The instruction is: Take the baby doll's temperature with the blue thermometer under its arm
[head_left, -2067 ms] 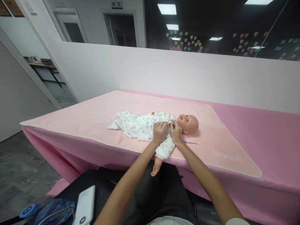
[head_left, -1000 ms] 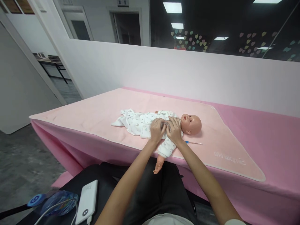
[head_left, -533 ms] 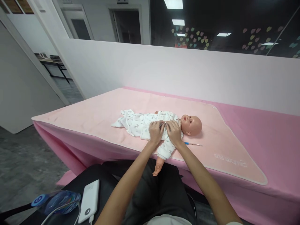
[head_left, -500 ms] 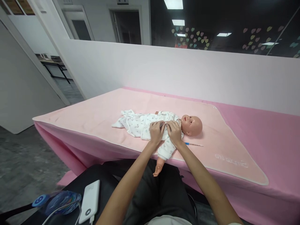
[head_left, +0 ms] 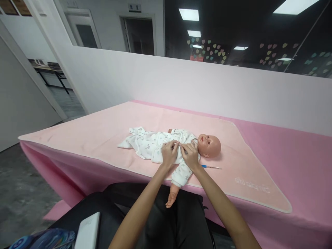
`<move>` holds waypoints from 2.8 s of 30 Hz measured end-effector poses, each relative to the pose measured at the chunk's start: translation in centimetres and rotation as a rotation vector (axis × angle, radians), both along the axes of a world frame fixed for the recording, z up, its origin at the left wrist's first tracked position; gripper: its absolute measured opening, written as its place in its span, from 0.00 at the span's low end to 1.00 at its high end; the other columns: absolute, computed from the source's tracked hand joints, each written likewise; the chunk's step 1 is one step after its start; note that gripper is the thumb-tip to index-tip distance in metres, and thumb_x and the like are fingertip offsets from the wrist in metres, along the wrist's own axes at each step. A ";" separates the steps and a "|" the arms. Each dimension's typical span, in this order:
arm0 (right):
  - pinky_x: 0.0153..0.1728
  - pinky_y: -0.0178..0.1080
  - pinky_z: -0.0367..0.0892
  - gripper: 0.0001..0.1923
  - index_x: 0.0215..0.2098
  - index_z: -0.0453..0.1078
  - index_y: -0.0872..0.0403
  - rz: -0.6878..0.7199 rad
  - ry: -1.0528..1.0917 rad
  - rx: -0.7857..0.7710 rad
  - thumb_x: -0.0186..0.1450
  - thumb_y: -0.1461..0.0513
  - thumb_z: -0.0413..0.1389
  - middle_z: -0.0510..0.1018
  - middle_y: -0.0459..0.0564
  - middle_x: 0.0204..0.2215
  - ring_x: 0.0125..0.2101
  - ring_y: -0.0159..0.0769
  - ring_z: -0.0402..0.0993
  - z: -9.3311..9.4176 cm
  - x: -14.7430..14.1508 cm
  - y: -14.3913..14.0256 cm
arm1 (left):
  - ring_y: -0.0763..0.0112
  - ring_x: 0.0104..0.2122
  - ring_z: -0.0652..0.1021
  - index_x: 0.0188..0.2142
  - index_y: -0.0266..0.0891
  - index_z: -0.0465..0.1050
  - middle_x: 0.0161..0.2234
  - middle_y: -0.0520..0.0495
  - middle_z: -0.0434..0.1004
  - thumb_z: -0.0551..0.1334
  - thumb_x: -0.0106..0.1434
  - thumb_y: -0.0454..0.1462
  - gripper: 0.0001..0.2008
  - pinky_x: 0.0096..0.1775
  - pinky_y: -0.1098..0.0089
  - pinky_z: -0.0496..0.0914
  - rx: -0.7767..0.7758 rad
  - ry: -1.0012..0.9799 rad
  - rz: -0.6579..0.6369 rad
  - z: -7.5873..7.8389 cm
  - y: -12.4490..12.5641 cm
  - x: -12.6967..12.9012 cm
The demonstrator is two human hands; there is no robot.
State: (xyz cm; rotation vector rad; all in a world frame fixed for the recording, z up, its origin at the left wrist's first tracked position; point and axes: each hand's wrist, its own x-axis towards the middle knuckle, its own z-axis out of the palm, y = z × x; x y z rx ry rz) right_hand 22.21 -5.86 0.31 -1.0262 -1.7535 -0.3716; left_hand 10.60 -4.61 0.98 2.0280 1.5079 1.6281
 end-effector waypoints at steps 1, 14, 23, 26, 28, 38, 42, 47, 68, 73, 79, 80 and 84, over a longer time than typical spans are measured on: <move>0.51 0.43 0.56 0.09 0.34 0.71 0.52 0.001 0.007 0.006 0.65 0.65 0.48 0.77 0.45 0.27 0.31 0.32 0.70 0.0 0.0 0.0 | 0.71 0.30 0.73 0.29 0.40 0.71 0.26 0.52 0.75 0.52 0.63 0.44 0.14 0.40 0.67 0.61 -0.014 0.002 -0.022 0.1 -0.1 -0.2; 0.51 0.43 0.56 0.09 0.32 0.68 0.53 0.015 0.031 -0.030 0.66 0.66 0.46 0.75 0.46 0.27 0.32 0.32 0.69 0.1 -0.2 -0.1 | 0.69 0.36 0.72 0.36 0.42 0.71 0.36 0.50 0.76 0.54 0.62 0.45 0.13 0.42 0.68 0.63 -0.042 0.160 -0.210 0.6 -0.2 -2.3; 0.49 0.43 0.58 0.10 0.33 0.67 0.53 0.061 0.107 -0.043 0.66 0.67 0.45 0.75 0.47 0.29 0.33 0.33 0.68 -0.2 -0.4 0.0 | 0.66 0.34 0.71 0.33 0.40 0.74 0.31 0.48 0.77 0.57 0.61 0.42 0.10 0.39 0.65 0.61 0.206 0.363 0.071 0.4 0.2 -4.6; 0.45 0.42 0.60 0.10 0.33 0.67 0.53 0.072 0.124 -0.052 0.66 0.67 0.45 0.74 0.47 0.29 0.34 0.34 0.67 -0.3 -0.4 0.0 | 0.65 0.36 0.70 0.35 0.41 0.74 0.34 0.48 0.77 0.57 0.60 0.42 0.10 0.40 0.64 0.61 0.222 0.410 0.086 0.3 0.2 -5.6; 0.43 0.41 0.61 0.10 0.32 0.67 0.53 0.079 0.132 -0.048 0.66 0.67 0.45 0.74 0.48 0.29 0.33 0.35 0.66 -0.3 -0.3 0.0 | 0.65 0.37 0.70 0.35 0.41 0.74 0.36 0.48 0.76 0.57 0.61 0.43 0.10 0.41 0.65 0.62 0.212 0.404 0.076 0.3 0.0 -6.0; 0.38 0.39 0.62 0.09 0.32 0.68 0.54 0.095 0.175 -0.035 0.65 0.66 0.47 0.74 0.48 0.28 0.32 0.35 0.67 -0.3 -0.1 0.2 | 0.67 0.33 0.70 0.36 0.38 0.73 0.29 0.47 0.75 0.55 0.63 0.40 0.10 0.37 0.66 0.63 0.294 0.479 0.135 -0.1 -0.4 -5.6; 0.38 0.39 0.62 0.08 0.32 0.69 0.54 0.101 0.198 -0.034 0.64 0.67 0.48 0.74 0.48 0.28 0.33 0.34 0.68 -0.4 -0.1 0.1 | 0.68 0.30 0.70 0.33 0.38 0.74 0.25 0.48 0.75 0.55 0.63 0.39 0.10 0.36 0.67 0.63 0.322 0.442 0.100 -0.1 -0.7 -5.6; 0.36 0.39 0.63 0.08 0.32 0.69 0.54 0.083 0.199 -0.030 0.64 0.66 0.48 0.74 0.48 0.27 0.32 0.34 0.68 -0.3 -0.2 -0.1 | 0.70 0.28 0.70 0.30 0.40 0.75 0.23 0.49 0.74 0.58 0.61 0.41 0.10 0.35 0.67 0.63 0.294 0.272 0.074 -0.1 -1.0 -6.0; 0.34 0.39 0.66 0.08 0.33 0.70 0.53 0.042 0.283 -0.049 0.63 0.66 0.49 0.74 0.48 0.25 0.29 0.34 0.70 0.0 -0.3 -0.7 | 0.73 0.24 0.66 0.21 0.40 0.68 0.21 0.51 0.62 0.52 0.53 0.23 0.14 0.28 0.70 0.61 0.426 -0.028 0.304 -0.2 -1.6 -7.4; 0.33 0.38 0.65 0.06 0.33 0.69 0.53 0.042 0.308 -0.058 0.63 0.66 0.50 0.74 0.47 0.26 0.30 0.33 0.70 0.0 -0.5 -0.8 | 0.72 0.25 0.66 0.22 0.40 0.70 0.21 0.51 0.63 0.53 0.54 0.24 0.13 0.31 0.68 0.61 0.398 0.094 0.250 0.0 -1.8 -6.8; 0.32 0.37 0.63 0.06 0.31 0.67 0.53 0.024 0.301 -0.082 0.63 0.66 0.49 0.72 0.47 0.25 0.29 0.33 0.68 -0.2 -0.6 -0.6 | 0.68 0.31 0.70 0.31 0.41 0.72 0.30 0.47 0.70 0.52 0.57 0.28 0.11 0.36 0.64 0.62 0.288 0.244 0.099 0.1 -1.5 -6.1; 0.33 0.37 0.63 0.06 0.30 0.66 0.53 0.024 0.288 -0.081 0.63 0.66 0.49 0.72 0.47 0.25 0.29 0.33 0.68 -0.2 -0.6 -0.6 | 0.66 0.33 0.70 0.33 0.41 0.72 0.33 0.46 0.71 0.53 0.58 0.29 0.11 0.38 0.64 0.62 0.282 0.262 0.088 0.1 -1.4 -6.1; 0.33 0.37 0.62 0.06 0.30 0.66 0.53 0.022 0.251 -0.063 0.62 0.67 0.49 0.72 0.47 0.25 0.30 0.33 0.67 -0.1 -0.6 -0.5 | 0.62 0.41 0.70 0.42 0.41 0.69 0.39 0.45 0.73 0.53 0.59 0.31 0.12 0.43 0.62 0.61 0.300 0.333 0.078 -0.1 -1.1 -6.0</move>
